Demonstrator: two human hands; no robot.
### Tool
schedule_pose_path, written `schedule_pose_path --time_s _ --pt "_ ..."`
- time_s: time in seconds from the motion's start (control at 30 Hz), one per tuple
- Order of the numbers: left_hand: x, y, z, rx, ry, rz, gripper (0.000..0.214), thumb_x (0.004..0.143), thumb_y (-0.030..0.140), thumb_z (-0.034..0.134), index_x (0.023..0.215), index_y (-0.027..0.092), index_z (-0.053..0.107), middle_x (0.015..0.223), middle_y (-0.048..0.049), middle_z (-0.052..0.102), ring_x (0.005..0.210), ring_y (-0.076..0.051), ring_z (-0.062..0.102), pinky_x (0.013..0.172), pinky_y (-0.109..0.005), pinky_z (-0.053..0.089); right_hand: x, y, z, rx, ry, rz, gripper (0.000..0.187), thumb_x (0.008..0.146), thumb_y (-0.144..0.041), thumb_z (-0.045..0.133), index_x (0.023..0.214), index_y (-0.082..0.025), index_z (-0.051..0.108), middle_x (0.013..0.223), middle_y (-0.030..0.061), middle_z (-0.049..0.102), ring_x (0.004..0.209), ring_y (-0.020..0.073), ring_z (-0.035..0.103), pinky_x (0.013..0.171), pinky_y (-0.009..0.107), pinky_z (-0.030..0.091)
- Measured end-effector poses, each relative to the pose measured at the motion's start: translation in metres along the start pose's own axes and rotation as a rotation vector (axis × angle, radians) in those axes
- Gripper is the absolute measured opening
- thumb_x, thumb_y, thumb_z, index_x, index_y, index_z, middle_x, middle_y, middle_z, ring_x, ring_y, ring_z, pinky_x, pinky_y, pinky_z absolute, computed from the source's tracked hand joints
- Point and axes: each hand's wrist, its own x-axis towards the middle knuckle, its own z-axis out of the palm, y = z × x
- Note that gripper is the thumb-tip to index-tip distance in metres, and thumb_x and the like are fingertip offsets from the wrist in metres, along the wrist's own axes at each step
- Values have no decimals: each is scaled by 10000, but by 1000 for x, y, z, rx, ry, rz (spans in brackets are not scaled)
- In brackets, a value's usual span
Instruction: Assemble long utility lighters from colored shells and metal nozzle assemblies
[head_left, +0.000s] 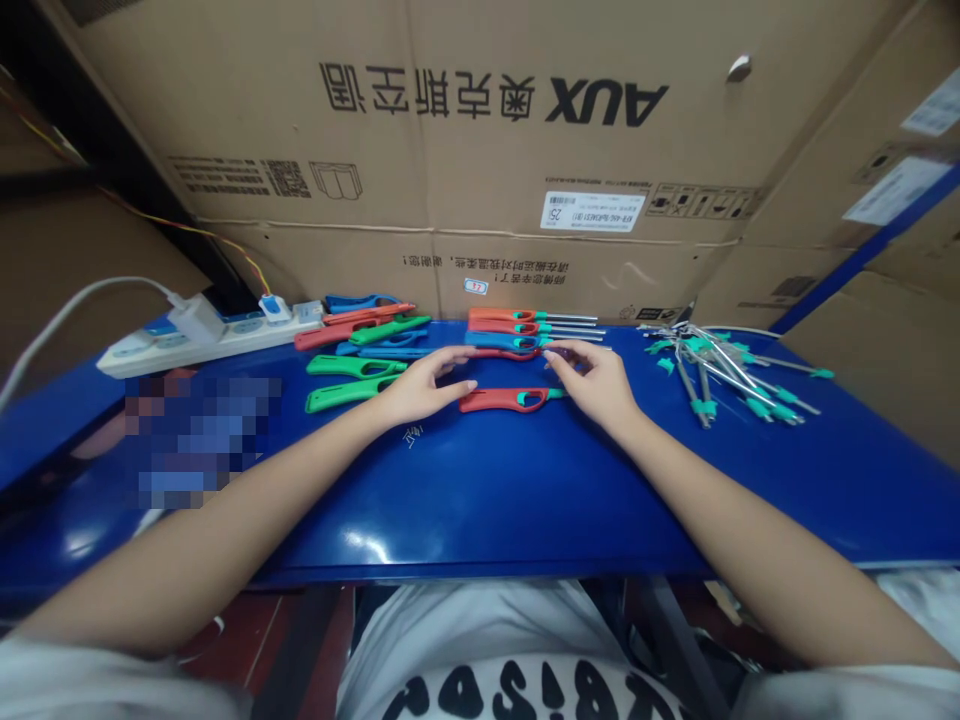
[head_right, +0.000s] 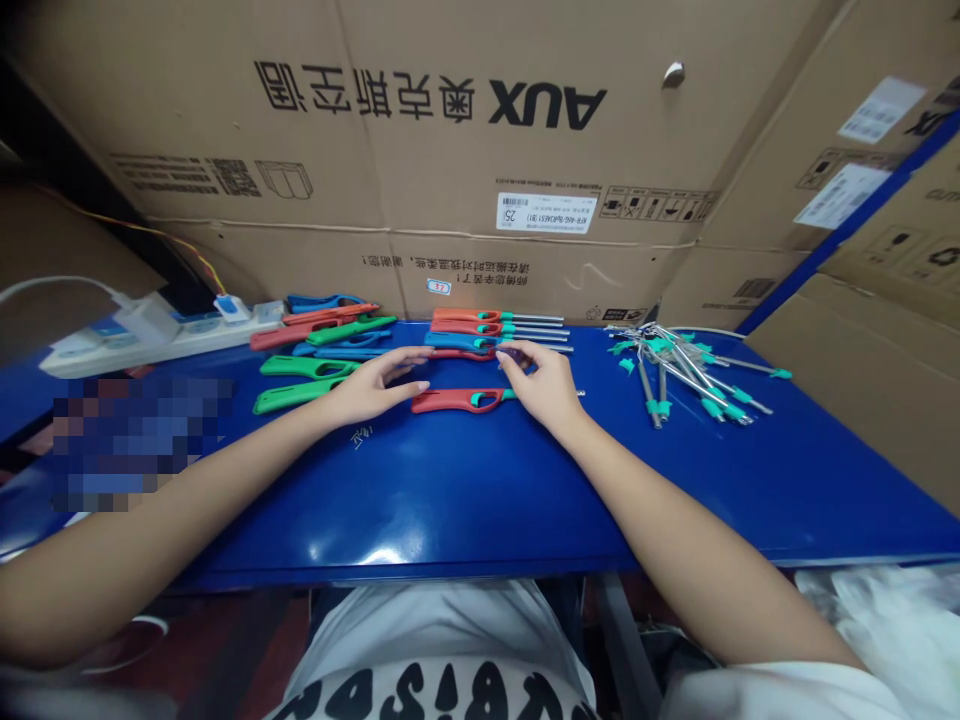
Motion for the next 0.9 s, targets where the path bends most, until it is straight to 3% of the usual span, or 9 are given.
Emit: schedule_pose_path --time_s 0.13,0.3,0.4,0.47,0.53,0.7,0.9 --pt "-3 7 -3 16 -13 24 618 852 482 704 1372 174 576 1464 -147 581 1366 -280 550 1193 -506 401 2 -2 -3 100 59 29 329 807 -473 673 919 -172 744 788 66 735 677 185 628 609 312 498" --pt "-5 20 -13 126 -134 40 558 749 465 815 1207 175 685 1223 -115 725 1116 -256 687 1042 -452 532 6 -28 -8 352 146 79 377 808 -595 700 831 -225 634 632 -19 558 517 124 481 460 265 425" --pt "-5 20 -17 134 -190 6 485 731 450 825 1123 182 725 1121 -85 758 1039 -240 706 989 -419 549 2 -51 2 448 -47 98 396 834 -617 692 869 -226 639 669 -19 576 521 111 514 451 246 444" --pt "-4 18 -17 100 -195 -22 465 715 455 834 1076 180 731 1067 -73 768 1012 -241 711 964 -410 553 -4 -64 17 460 -243 81 415 826 -632 698 890 -223 664 711 -8 620 512 107 528 432 244 441" --pt "-3 14 -17 65 -191 -43 453 690 459 849 1018 171 729 1007 -61 769 975 -240 712 929 -398 560 -12 -72 33 455 -347 50 413 830 -634 690 894 -226 675 698 -8 627 508 111 532 428 247 434" --pt "-3 13 -15 13 -201 -38 402 693 428 846 965 159 724 944 -35 757 915 -219 701 891 -364 553 -33 -76 58 471 -278 30 369 867 -587 674 932 -225 699 789 23 687 588 144 602 523 284 503" --pt "-2 10 -16 -70 -246 6 386 725 367 818 1042 163 733 1062 -67 774 1004 -234 713 950 -379 546 -47 -71 51 291 -276 -169 216 936 -435 644 1005 -255 744 968 53 728 689 159 651 602 300 545"
